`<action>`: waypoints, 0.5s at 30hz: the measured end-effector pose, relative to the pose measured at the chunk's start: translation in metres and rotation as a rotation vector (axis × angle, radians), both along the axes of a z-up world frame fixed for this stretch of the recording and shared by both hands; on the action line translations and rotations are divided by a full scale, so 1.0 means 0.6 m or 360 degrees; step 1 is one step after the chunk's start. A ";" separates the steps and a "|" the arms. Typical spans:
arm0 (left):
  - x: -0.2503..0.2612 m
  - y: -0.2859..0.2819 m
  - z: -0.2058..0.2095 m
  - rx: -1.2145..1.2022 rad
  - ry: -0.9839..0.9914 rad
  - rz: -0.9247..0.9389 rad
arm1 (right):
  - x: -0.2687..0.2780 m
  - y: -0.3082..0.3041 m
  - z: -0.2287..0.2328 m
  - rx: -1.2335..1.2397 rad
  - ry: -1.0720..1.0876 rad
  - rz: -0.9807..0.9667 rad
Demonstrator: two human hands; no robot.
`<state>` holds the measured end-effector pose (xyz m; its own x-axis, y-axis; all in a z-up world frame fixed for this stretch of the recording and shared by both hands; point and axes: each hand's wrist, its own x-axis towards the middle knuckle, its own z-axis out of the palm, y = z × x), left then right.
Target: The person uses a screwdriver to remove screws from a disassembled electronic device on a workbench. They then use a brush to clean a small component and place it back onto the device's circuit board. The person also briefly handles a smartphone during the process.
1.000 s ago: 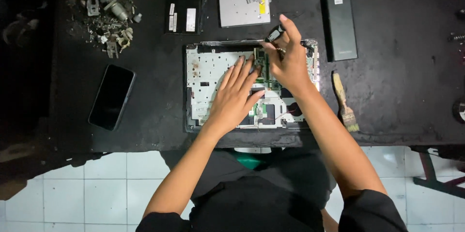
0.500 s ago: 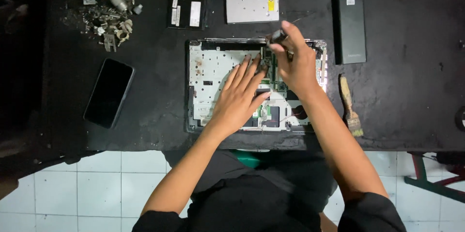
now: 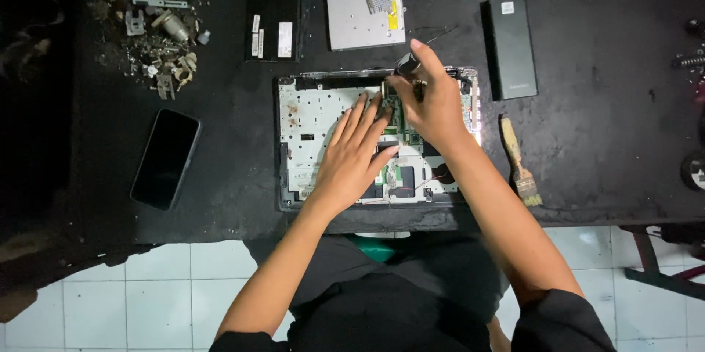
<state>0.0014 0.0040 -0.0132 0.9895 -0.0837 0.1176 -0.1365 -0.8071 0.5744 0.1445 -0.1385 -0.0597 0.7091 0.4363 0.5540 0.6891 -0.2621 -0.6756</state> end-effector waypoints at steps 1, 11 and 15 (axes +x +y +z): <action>0.000 0.000 0.002 0.0006 -0.0005 -0.0006 | 0.001 -0.003 -0.006 0.0006 -0.0005 -0.0006; 0.002 -0.002 0.005 -0.0014 0.0065 -0.0003 | -0.011 0.005 0.040 0.0022 -0.0058 0.0112; 0.000 -0.003 0.005 0.0011 0.0046 0.0005 | -0.008 0.008 0.013 -0.0010 -0.0037 0.0014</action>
<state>0.0013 0.0023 -0.0103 0.9927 -0.0815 0.0883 -0.1176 -0.8113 0.5727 0.1398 -0.1339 -0.0520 0.6920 0.4461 0.5676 0.7070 -0.2600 -0.6577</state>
